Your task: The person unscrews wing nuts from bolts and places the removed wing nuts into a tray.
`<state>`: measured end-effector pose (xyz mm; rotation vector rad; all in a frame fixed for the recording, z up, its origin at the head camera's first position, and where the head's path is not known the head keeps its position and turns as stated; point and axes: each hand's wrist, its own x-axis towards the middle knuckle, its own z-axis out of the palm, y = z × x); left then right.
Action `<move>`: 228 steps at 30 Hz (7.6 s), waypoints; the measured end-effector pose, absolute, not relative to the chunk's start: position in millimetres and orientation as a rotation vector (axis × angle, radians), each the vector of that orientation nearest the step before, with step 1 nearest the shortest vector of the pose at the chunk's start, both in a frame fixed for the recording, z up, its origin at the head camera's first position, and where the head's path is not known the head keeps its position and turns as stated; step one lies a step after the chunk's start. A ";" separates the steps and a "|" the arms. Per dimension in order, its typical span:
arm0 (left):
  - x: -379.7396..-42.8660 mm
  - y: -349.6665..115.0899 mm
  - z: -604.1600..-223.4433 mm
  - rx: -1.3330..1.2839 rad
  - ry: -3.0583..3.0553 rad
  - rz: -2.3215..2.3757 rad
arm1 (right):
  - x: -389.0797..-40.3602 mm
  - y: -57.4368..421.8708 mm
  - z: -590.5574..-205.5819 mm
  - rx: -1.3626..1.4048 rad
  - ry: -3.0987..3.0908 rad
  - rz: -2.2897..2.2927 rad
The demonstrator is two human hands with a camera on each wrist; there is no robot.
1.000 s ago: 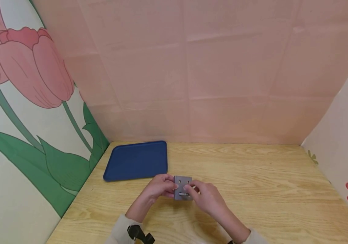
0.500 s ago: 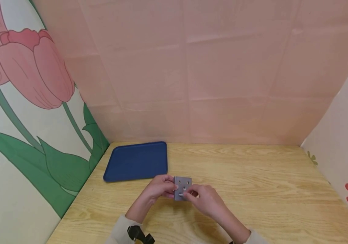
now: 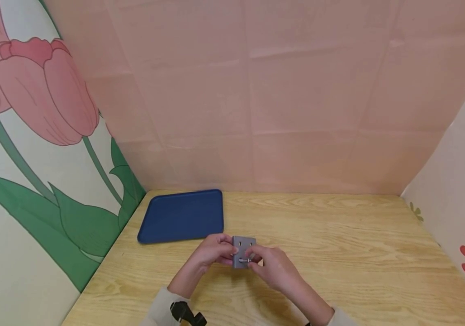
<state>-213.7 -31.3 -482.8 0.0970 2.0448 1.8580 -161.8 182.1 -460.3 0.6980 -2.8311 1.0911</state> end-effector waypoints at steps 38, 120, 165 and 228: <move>-214.5 -31.9 -482.9 0.082 2.052 1.859 | -164.0 179.8 -460.7 0.657 -2.878 1.075; -211.8 -33.5 -480.4 0.104 2.033 1.881 | -161.5 180.8 -454.4 0.723 -2.839 1.080; -209.8 -36.7 -477.5 0.110 2.023 1.877 | -157.9 178.9 -451.5 0.721 -2.832 1.119; -209.7 -38.9 -475.9 0.098 2.033 1.876 | -164.4 178.3 -455.3 0.530 -2.849 1.194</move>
